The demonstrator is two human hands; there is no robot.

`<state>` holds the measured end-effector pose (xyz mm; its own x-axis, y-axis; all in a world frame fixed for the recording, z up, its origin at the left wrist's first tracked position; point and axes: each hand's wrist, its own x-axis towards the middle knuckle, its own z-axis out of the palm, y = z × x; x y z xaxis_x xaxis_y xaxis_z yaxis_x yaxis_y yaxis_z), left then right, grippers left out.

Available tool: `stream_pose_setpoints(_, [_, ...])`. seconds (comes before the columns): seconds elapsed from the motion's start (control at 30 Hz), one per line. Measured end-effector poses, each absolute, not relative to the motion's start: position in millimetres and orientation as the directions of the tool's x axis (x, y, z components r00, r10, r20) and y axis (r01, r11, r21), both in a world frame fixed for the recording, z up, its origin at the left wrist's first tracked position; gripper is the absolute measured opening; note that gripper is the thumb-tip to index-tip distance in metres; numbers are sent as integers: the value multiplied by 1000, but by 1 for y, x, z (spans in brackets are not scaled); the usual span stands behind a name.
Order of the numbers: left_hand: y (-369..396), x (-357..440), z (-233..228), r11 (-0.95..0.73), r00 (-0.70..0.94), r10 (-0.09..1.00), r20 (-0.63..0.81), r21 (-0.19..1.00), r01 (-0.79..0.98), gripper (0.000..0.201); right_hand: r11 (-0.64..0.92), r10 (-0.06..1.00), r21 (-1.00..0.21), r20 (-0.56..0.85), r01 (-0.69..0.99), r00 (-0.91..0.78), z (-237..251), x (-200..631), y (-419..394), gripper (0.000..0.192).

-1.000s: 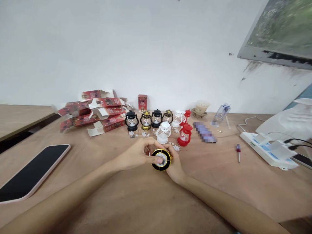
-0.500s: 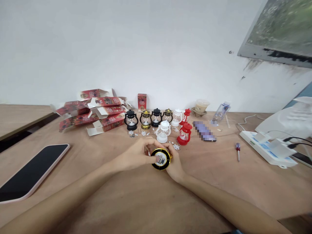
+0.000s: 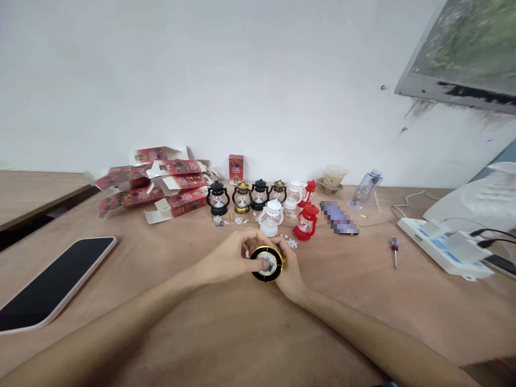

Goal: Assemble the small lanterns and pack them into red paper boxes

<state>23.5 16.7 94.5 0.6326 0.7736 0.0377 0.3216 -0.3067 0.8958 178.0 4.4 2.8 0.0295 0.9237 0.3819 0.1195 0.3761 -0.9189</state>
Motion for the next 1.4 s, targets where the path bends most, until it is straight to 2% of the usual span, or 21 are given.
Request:
stream_pose_setpoints(0.27, [21,19,98,-399,658,749,70,841,364,31,371,927,-924,374,92,24,3,178,5,25])
stream_pose_setpoints(0.73, [18,17,104,-575,687,701,193,722,384,26,378,925,-923,380,69,22,2,178,6,24])
stream_pose_setpoints(0.9, [20,17,98,-524,670,723,168,765,374,26,383,922,-921,386,67,27,1,178,6,25])
stream_pose_setpoints(1.07, [23,15,99,-533,705,692,159,770,350,27,373,926,-926,375,60,38,2,177,6,22])
stream_pose_setpoints(1.2, [29,11,102,-514,665,727,173,779,359,32,368,920,-929,369,31,133,5,174,7,23])
stream_pose_setpoints(1.3, [40,2,102,-515,564,796,221,736,439,31,303,934,-952,287,-48,213,5,173,9,35])
stream_pose_setpoints(1.4, [52,-5,94,-570,563,792,237,617,543,23,240,953,-962,208,-130,218,5,173,10,41])
